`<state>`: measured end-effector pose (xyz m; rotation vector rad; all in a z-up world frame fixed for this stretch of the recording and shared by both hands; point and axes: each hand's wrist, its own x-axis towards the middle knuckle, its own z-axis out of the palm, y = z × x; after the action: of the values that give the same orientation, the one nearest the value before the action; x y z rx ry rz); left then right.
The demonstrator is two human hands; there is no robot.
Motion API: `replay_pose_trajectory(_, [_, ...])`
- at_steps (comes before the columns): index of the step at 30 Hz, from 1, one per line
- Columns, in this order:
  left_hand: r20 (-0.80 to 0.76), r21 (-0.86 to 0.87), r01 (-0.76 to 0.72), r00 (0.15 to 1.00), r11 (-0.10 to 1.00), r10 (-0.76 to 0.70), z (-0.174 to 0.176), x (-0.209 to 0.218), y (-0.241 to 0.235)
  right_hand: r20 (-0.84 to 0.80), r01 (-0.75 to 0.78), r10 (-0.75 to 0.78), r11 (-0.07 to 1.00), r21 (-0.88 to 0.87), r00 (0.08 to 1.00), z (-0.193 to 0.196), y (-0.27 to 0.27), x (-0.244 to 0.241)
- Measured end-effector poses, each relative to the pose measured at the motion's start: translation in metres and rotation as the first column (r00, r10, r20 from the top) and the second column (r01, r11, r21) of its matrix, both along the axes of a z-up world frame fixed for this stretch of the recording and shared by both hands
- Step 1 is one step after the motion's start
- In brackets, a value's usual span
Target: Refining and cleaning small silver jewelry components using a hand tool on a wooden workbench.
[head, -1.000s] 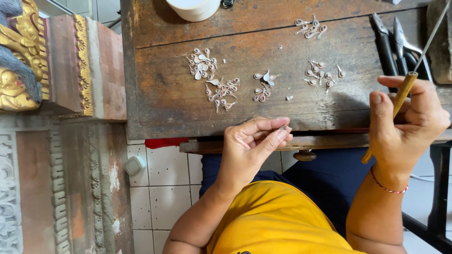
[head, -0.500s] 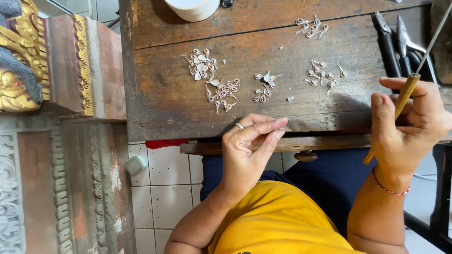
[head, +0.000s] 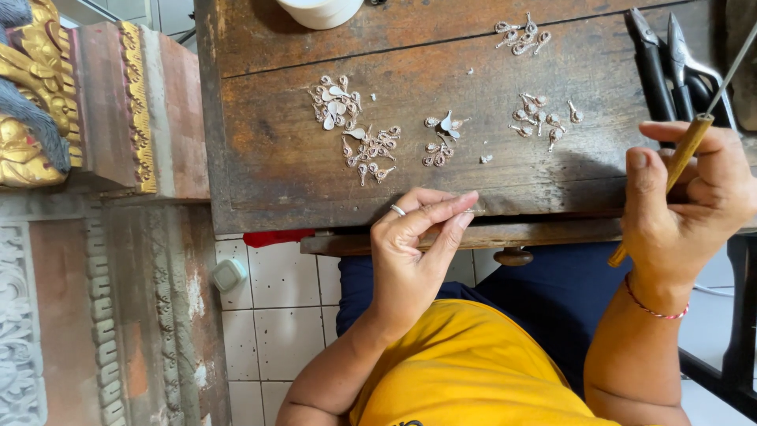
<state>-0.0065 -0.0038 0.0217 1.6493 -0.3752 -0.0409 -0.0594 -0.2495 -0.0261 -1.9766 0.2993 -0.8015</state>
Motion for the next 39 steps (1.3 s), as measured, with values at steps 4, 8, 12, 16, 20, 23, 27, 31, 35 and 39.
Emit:
replay_pose_trajectory(4, [0.023, 0.012, -0.006, 1.000, 1.000, 0.006, -0.006, -0.007, 0.003, 0.018, 0.008, -0.008, 1.000, -0.015, 1.000, -0.002, 0.008, -0.001])
replay_pose_trajectory(8, [-0.083, -0.036, -0.026, 0.996, 0.999, 0.022, -0.014, -0.021, 0.006, 0.102, 0.031, -0.018, 0.990, -0.134, 0.995, -0.010, 0.028, -0.025])
replay_pose_trajectory(12, [-0.220, -0.174, -0.069, 0.975, 0.982, 0.029, -0.017, -0.031, 0.006, -0.129, -0.226, 0.200, 0.944, -0.239, 0.971, -0.007, 0.069, -0.040])
replay_pose_trajectory(16, [-0.216, -0.169, -0.066, 0.976, 0.983, 0.029, -0.017, -0.037, 0.011, -0.163, -0.297, 0.273, 0.944, -0.145, 0.948, 0.002, 0.096, -0.034])
replay_pose_trajectory(20, [-0.199, -0.154, -0.065, 0.979, 0.986, 0.033, -0.016, -0.041, 0.015, -0.193, -0.318, 0.296, 0.943, -0.094, 0.935, -0.002, 0.102, -0.035])
replay_pose_trajectory(23, [-0.168, -0.103, -0.044, 0.985, 0.994, 0.027, -0.014, -0.040, 0.017, -0.203, -0.332, 0.309, 0.938, -0.096, 0.929, -0.002, 0.101, -0.035])
replay_pose_trajectory(27, [0.116, 0.061, -0.026, 0.993, 0.998, 0.019, -0.017, -0.032, 0.016, -0.076, -0.386, 0.381, 0.921, -0.059, 0.921, -0.003, 0.093, -0.023])
replay_pose_trajectory(31, [0.237, 0.157, -0.085, 0.970, 0.984, 0.046, -0.033, -0.030, 0.012, -0.117, -0.369, 0.355, 0.920, -0.130, 0.927, 0.005, 0.091, -0.024])
replay_pose_trajectory(35, [0.386, 0.279, -0.183, 0.920, 0.943, 0.064, -0.044, -0.023, 0.007, -0.285, -0.393, 0.316, 0.877, -0.277, 0.905, 0.004, 0.087, -0.046])
replay_pose_trajectory(39, [0.417, 0.347, -0.247, 0.905, 0.905, 0.087, -0.054, -0.024, 0.001, -0.336, -0.498, 0.390, 0.794, -0.349, 0.857, -0.011, 0.082, -0.063])
